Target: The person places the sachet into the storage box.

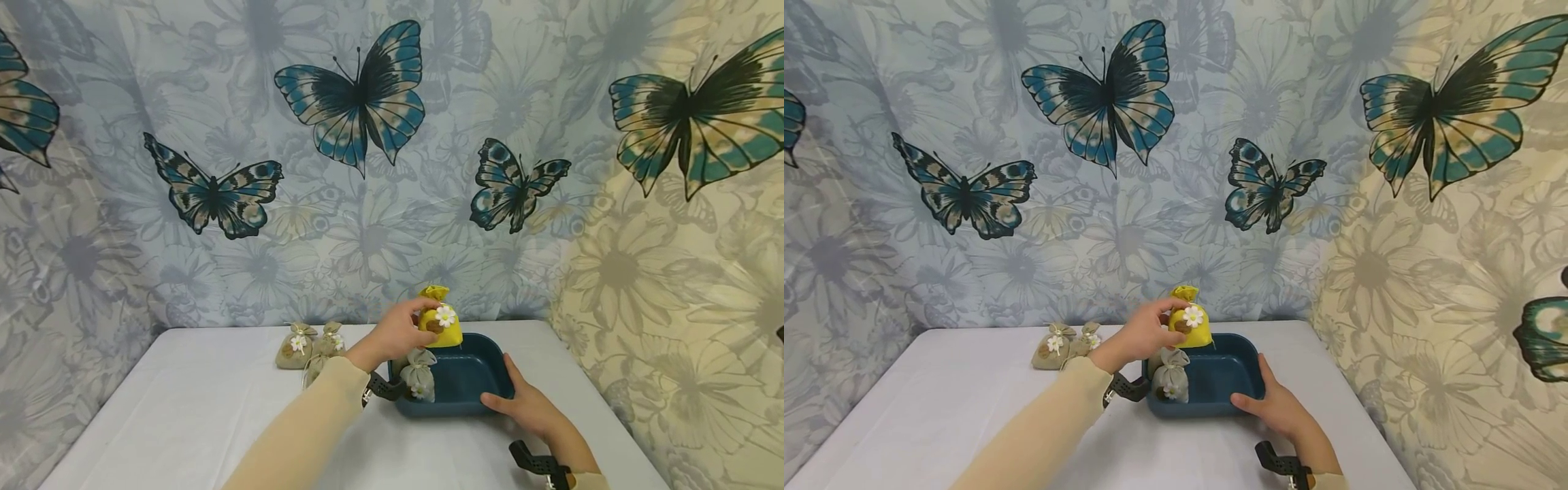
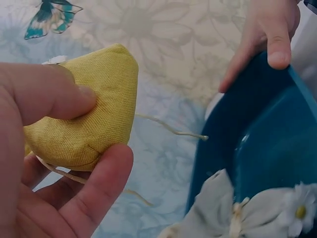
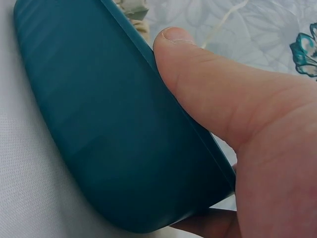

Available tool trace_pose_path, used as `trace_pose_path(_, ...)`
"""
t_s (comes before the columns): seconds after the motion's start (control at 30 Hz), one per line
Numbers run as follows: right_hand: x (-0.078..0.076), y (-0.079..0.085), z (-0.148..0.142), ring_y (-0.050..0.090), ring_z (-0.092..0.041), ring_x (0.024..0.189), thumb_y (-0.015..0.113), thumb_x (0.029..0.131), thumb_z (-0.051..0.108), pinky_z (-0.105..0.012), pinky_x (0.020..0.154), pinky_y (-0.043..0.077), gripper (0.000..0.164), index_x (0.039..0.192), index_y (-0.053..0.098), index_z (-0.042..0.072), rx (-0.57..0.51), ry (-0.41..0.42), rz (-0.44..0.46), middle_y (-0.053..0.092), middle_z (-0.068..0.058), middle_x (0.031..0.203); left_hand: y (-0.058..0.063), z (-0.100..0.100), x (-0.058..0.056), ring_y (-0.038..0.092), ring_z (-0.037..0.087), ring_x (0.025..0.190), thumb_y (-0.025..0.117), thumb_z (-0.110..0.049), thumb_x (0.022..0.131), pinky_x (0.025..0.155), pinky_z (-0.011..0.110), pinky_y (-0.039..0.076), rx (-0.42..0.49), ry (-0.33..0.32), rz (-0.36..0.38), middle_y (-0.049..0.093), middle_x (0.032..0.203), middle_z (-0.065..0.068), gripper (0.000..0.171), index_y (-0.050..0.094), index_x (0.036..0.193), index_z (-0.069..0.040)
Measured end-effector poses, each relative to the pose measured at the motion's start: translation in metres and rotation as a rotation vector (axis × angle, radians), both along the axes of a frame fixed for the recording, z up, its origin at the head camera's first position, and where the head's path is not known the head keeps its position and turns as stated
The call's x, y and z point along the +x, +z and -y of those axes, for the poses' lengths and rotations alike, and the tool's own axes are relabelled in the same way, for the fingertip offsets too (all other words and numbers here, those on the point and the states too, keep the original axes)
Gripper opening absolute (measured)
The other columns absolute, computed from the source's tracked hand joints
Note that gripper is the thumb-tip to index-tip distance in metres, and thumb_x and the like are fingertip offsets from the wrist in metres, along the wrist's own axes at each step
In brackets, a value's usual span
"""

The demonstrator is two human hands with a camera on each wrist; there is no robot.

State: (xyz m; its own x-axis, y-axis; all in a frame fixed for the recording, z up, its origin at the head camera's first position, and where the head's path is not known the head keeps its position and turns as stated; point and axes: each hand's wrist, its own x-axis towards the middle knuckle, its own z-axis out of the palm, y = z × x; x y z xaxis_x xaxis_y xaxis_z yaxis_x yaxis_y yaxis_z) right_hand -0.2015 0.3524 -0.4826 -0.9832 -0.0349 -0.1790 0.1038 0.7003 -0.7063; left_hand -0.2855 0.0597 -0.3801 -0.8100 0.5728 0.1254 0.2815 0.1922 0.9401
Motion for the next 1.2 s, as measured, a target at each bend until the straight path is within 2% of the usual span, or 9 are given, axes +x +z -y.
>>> trace_pose_path(0.13, 0.0, 0.0, -0.001, 0.017, -0.056, 0.139, 0.069, 0.09, 0.052, -0.071, 0.103, 0.025, 0.112, 0.16, -0.007, 0.009, -0.01, -0.001, 0.007, 0.004, -0.032, 0.159, -0.008, -0.014, -0.002, 0.063, 0.02, 0.084, 0.076, -0.008, 0.087, 0.067, 0.042, 0.057, -0.029, -0.004, -0.024, 0.062, 0.11, 0.003, 0.055, 0.059, 0.137, -0.023)
trace_pose_path(0.27, 0.0, 0.002, -0.001, 0.017, -0.056, 0.14, 0.069, 0.09, 0.053, -0.071, 0.103, 0.026, 0.112, 0.16, -0.008, 0.009, -0.012, -0.001, 0.015, 0.005, -0.031, 0.159, -0.015, -0.03, -0.005, 0.06, 0.015, 0.086, 0.076, -0.009, 0.088, 0.069, 0.031, 0.054, -0.073, -0.007, -0.075, 0.061, 0.113, -0.001, 0.054, 0.059, 0.137, -0.022)
trace_pose_path(0.4, 0.001, 0.004, 0.0, 0.019, -0.055, 0.139, 0.069, 0.09, 0.052, -0.071, 0.102, 0.027, 0.111, 0.16, -0.007, 0.01, -0.02, -0.002, 0.011, 0.006, -0.03, 0.159, -0.025, -0.045, -0.008, 0.06, 0.015, 0.095, 0.075, -0.008, 0.089, 0.077, 0.029, 0.054, -0.101, -0.003, -0.068, 0.058, 0.123, -0.002, 0.053, 0.059, 0.137, -0.023)
trace_pose_path(0.57, 0.003, 0.005, 0.001, 0.02, -0.055, 0.139, 0.07, 0.09, 0.051, -0.071, 0.102, 0.028, 0.111, 0.16, -0.006, 0.01, -0.03, -0.006, 0.01, 0.007, -0.03, 0.159, -0.045, -0.057, -0.012, 0.057, 0.017, 0.111, 0.076, -0.01, 0.089, 0.084, 0.032, 0.052, -0.172, 0.026, -0.046, 0.054, 0.134, -0.002, 0.051, 0.06, 0.135, -0.027)
trace_pose_path(0.67, 0.003, 0.004, 0.002, 0.021, -0.055, 0.139, 0.07, 0.09, 0.051, -0.07, 0.102, 0.028, 0.111, 0.16, -0.005, 0.01, -0.03, -0.013, 0.004, 0.008, -0.03, 0.159, -0.057, -0.059, -0.014, 0.055, 0.015, 0.115, 0.076, -0.013, 0.089, 0.088, 0.032, 0.05, -0.211, 0.032, -0.047, 0.054, 0.136, -0.004, 0.049, 0.061, 0.133, -0.029)
trace_pose_path(0.77, 0.002, 0.003, 0.003, 0.021, -0.055, 0.139, 0.071, 0.089, 0.051, -0.07, 0.103, 0.028, 0.112, 0.16, -0.004, 0.01, -0.024, -0.017, -0.003, 0.01, -0.03, 0.159, -0.064, -0.057, -0.016, 0.055, 0.014, 0.115, 0.076, -0.011, 0.089, 0.09, 0.033, 0.049, -0.21, 0.02, -0.038, 0.054, 0.136, -0.005, 0.049, 0.061, 0.133, -0.028)
trace_pose_path(0.87, 0.002, 0.003, 0.003, 0.022, -0.055, 0.139, 0.071, 0.088, 0.052, -0.069, 0.103, 0.027, 0.112, 0.16, -0.004, 0.009, -0.011, -0.019, -0.008, 0.011, -0.031, 0.158, -0.068, -0.053, -0.018, 0.055, 0.015, 0.114, 0.076, -0.008, 0.089, 0.091, 0.035, 0.049, -0.207, 0.023, -0.034, 0.055, 0.134, -0.003, 0.047, 0.062, 0.131, -0.025)
trace_pose_path(1.0, 0.002, 0.003, 0.003, 0.022, -0.055, 0.139, 0.071, 0.088, 0.053, -0.069, 0.104, 0.027, 0.113, 0.16, -0.004, 0.009, 0.008, -0.02, -0.009, 0.011, -0.031, 0.158, -0.072, -0.051, -0.023, 0.056, 0.016, 0.111, 0.077, -0.007, 0.088, 0.092, 0.036, 0.048, -0.254, 0.055, -0.055, 0.058, 0.13, -0.002, 0.044, 0.064, 0.126, -0.024)
trace_pose_path(1.2, 0.003, 0.002, 0.004, 0.021, -0.055, 0.139, 0.072, 0.088, 0.052, -0.07, 0.104, 0.026, 0.114, 0.16, -0.004, 0.009, 0.0, -0.025, -0.014, 0.011, -0.031, 0.158, -0.078, -0.049, -0.03, 0.056, 0.015, 0.102, 0.078, -0.007, 0.086, 0.085, 0.035, 0.049, -0.308, 0.055, -0.067, 0.059, 0.126, -0.003, 0.044, 0.065, 0.124, -0.025)
